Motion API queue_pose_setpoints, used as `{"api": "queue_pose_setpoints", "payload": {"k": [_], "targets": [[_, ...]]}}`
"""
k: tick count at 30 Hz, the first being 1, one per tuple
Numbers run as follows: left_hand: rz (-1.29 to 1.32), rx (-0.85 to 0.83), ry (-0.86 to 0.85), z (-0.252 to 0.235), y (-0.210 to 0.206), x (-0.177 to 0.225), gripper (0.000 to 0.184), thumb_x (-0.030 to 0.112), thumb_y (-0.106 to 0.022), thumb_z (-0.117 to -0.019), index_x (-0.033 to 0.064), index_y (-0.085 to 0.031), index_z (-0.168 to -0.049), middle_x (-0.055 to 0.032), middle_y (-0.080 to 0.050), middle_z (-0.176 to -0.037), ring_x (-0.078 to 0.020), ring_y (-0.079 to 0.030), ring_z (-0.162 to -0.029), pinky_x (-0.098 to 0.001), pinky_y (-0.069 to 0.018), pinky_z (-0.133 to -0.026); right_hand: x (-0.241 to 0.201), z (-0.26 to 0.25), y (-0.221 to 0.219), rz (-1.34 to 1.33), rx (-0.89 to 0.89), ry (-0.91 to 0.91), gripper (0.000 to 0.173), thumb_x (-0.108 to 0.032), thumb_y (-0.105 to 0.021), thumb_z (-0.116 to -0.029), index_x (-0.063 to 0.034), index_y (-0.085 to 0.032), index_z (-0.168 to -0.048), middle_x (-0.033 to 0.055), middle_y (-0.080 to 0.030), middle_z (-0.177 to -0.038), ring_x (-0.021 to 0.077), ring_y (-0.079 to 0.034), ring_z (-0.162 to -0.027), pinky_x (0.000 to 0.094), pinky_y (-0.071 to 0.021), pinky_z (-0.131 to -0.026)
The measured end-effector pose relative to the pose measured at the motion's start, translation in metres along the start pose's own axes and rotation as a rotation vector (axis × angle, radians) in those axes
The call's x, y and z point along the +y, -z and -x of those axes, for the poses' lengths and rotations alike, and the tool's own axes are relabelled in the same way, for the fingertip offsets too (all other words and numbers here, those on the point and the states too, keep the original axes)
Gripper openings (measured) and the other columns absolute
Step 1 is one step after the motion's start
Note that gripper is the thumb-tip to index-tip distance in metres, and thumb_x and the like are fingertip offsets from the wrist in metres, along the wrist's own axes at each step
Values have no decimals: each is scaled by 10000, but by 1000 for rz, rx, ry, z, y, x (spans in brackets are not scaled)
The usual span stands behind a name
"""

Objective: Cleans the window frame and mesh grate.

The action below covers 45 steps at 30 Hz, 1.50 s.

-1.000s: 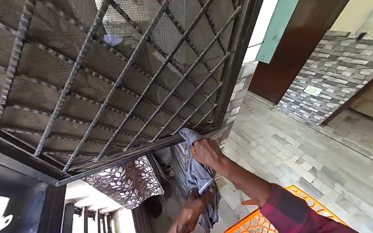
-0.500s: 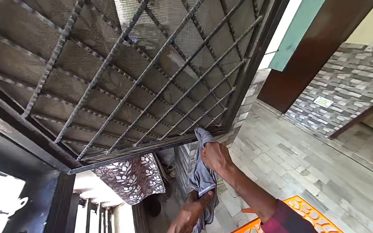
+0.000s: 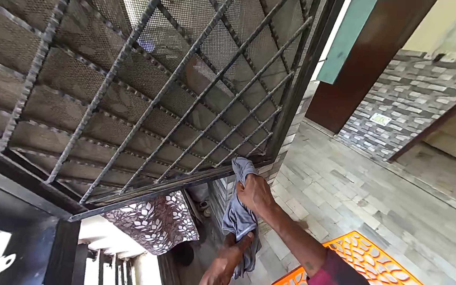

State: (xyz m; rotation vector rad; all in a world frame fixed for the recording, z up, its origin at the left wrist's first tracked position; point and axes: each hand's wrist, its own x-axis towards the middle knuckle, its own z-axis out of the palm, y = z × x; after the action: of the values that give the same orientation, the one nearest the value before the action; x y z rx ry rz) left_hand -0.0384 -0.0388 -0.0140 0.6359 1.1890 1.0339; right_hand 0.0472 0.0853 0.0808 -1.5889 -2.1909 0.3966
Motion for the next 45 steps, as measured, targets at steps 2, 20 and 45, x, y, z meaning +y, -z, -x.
{"api": "queue_pose_setpoints", "payload": {"k": [2,20,45], "targets": [[-4,7,15,2,-1,1,535,296,-664,-996,-7,-464,-1388,-155,-663,-1214,-207,-678,-1089,-393,-579,-952,3,-2,-6,-145,38,-1,330,-305,-629,-965,24,-639,-957,207,-656,-796,376,-682,-736,566,-534,-619],[73,-1,-54,-1,11,-1,459,248,-645,-1010,-9,-496,-1359,-141,-698,-1158,-205,-703,-1040,-380,-591,-935,20,-4,-38,-194,382,270,260,-231,-617,-962,11,-671,-885,163,-664,-733,324,-680,-652,513,-555,-574],[111,105,-26,11,23,-11,451,271,-640,-1016,-4,-473,-1332,-119,-673,-1116,-165,-688,-997,-341,-581,-894,-11,14,-70,-143,202,447,353,-242,-570,-1023,65,-673,-880,194,-670,-739,342,-707,-698,482,-590,-647]]}}
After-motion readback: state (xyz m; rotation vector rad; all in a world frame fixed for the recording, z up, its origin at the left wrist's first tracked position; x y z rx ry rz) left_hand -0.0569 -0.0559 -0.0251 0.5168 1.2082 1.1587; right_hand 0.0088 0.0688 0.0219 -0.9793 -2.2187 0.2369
